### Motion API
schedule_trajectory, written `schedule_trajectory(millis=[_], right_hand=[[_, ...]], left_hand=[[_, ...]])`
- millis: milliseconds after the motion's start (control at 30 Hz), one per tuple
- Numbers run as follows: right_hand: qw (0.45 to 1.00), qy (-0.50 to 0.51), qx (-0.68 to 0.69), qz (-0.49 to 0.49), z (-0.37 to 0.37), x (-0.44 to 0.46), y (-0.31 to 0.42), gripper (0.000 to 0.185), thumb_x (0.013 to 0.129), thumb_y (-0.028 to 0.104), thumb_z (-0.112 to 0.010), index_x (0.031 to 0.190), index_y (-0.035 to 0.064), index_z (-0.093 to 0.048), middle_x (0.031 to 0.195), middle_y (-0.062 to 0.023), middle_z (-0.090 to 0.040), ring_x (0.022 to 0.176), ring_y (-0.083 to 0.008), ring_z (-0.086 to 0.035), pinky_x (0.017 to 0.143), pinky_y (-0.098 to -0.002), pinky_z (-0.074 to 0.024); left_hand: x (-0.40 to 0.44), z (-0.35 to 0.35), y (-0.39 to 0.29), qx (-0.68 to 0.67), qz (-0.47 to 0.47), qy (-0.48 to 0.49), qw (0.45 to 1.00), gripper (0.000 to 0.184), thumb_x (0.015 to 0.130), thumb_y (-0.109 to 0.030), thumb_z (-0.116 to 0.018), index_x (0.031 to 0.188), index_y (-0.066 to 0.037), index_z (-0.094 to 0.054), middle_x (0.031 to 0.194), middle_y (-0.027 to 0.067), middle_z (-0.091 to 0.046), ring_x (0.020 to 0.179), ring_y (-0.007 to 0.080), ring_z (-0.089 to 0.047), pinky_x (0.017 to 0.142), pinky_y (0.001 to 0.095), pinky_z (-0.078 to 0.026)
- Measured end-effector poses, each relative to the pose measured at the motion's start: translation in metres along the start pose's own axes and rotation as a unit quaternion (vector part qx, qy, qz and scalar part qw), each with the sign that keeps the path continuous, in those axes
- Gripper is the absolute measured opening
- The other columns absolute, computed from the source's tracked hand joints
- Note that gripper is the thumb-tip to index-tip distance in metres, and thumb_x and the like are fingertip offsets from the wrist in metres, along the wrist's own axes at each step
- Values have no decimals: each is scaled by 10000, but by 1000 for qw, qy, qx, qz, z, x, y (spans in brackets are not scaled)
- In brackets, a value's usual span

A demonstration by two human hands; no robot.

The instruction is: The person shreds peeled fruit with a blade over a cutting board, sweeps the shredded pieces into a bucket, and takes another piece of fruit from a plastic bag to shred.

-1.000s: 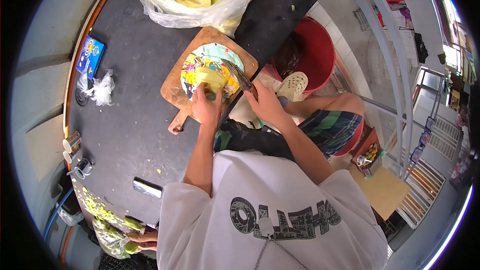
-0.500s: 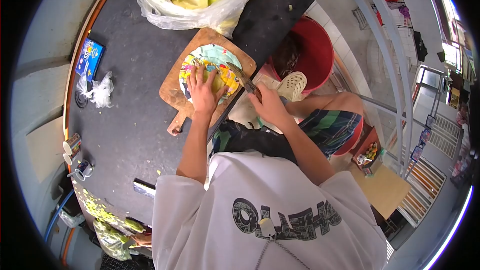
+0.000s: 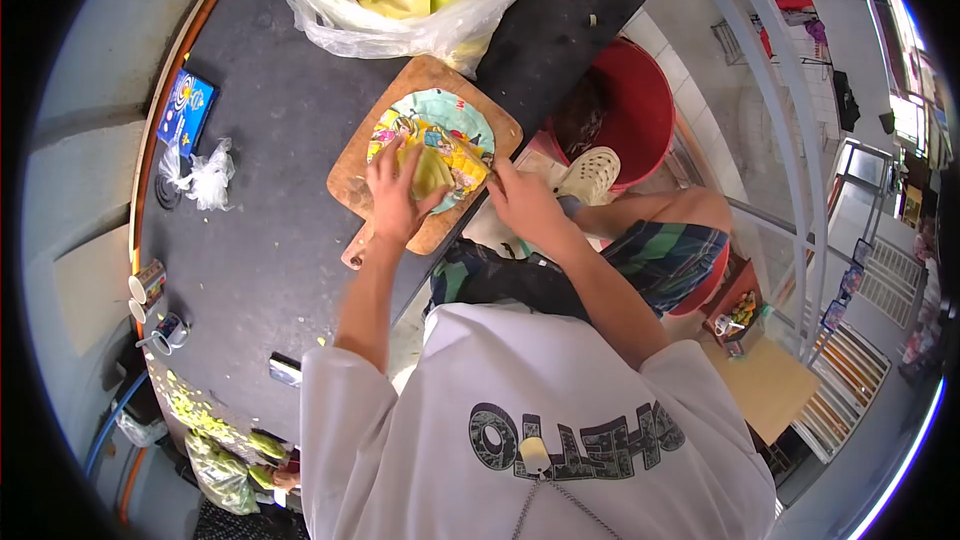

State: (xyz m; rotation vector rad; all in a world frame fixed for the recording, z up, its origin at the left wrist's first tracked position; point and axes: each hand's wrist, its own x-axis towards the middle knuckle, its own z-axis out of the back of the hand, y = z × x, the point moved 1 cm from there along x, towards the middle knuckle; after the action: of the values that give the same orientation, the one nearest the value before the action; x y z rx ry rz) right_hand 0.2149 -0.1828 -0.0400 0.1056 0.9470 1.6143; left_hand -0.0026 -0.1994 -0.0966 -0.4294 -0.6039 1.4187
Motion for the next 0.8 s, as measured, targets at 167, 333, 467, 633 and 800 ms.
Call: schedule_trajectory(millis=[167,333,467,633,800], right_hand=[[995,17,-87,50,-23,20,-2,227,957,161,-550,1106,-4,-499,824,-236,-678,773,-427,-675,671,-535,-526],[983,27,-158,87,-27,33,9,312,964,208,-546,1181,-15,-517,799,-222,-690,764,-397,-704,659,-513,-559],[985,40,-156,67,-28,36,11,292,971,213,-521,1161,-9,-521,767,-215,-690,736,-399,-705,641,-525,-558],[984,53,-160,53,-28,46,8,234,971,196,-496,1122,20,-524,734,-214,-688,713,-407,-702,634,-535,-556],[980,68,-176,60,-24,48,6,194,970,185,-489,1080,29,-518,749,-214,-694,723,-405,-706,640,-534,-556]], left_hand=[[-35,-7,-3,-31,99,-16,994,334,793,-92,-759,1117,-66,-678,1174,163,-613,1072,377,-555,938,473,-466],[-40,-22,-7,-26,91,-15,995,297,800,-50,-733,1091,-30,-675,1159,175,-626,1011,383,-579,881,466,-494],[-26,-16,-12,-7,88,21,996,261,805,-37,-723,1061,-9,-680,1101,191,-652,1003,395,-602,882,460,-500],[-11,-12,-21,4,129,71,989,292,784,-14,-715,1070,-3,-660,1046,202,-645,956,417,-620,830,476,-509],[-1,-18,-27,13,159,88,983,337,774,-6,-713,1102,14,-638,1051,230,-629,936,436,-634,793,495,-521]])
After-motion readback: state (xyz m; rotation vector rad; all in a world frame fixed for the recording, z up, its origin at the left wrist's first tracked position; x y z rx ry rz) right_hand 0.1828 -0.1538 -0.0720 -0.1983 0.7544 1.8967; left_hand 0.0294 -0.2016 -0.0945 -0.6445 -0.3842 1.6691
